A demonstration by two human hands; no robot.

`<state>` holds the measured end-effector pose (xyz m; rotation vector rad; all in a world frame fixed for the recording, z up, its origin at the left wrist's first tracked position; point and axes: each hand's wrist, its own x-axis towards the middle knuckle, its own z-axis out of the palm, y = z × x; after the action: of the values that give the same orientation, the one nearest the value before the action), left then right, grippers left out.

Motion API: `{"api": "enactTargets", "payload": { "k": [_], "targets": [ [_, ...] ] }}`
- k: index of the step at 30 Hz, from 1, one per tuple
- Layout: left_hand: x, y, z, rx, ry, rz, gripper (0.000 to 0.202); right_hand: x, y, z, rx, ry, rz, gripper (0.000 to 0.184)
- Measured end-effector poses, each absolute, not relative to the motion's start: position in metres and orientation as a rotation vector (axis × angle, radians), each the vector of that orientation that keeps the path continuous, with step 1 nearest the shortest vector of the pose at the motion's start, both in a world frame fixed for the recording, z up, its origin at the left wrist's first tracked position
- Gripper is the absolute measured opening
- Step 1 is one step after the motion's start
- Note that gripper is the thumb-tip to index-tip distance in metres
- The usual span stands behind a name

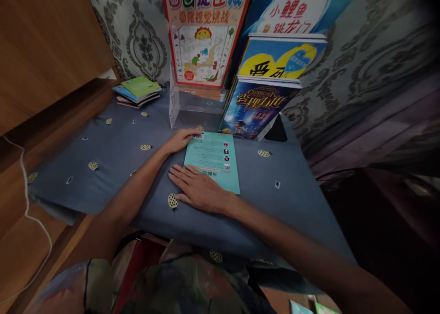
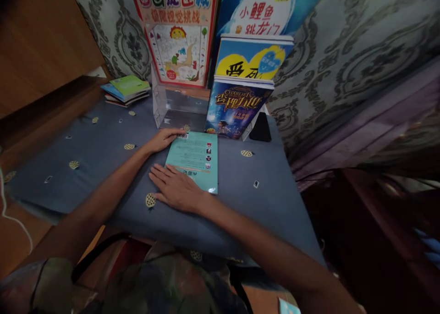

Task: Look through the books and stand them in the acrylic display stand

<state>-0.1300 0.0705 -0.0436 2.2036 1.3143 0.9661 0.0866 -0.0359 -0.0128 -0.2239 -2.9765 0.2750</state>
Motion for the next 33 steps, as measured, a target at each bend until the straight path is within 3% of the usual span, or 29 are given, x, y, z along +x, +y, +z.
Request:
{"api": "enactTargets", "payload": {
  "k": [12,26,33],
  "targets": [
    [-0.129,0.067,-0.044,2.258,1.272,0.962,0.038,0.121,-0.043,-0.018,-0.391,-2.902,0.263,0.065],
    [-0.126,0.062,-0.04,2.299,1.315,0.935,0.039,0.177,-0.036,-0.028,-0.746,-2.751,0.244,0.061],
    [-0.112,0.046,-0.026,2.473,1.564,0.666,0.048,0.184,-0.031,-0.035,-0.867,-2.65,0.334,0.062]
  ]
}}
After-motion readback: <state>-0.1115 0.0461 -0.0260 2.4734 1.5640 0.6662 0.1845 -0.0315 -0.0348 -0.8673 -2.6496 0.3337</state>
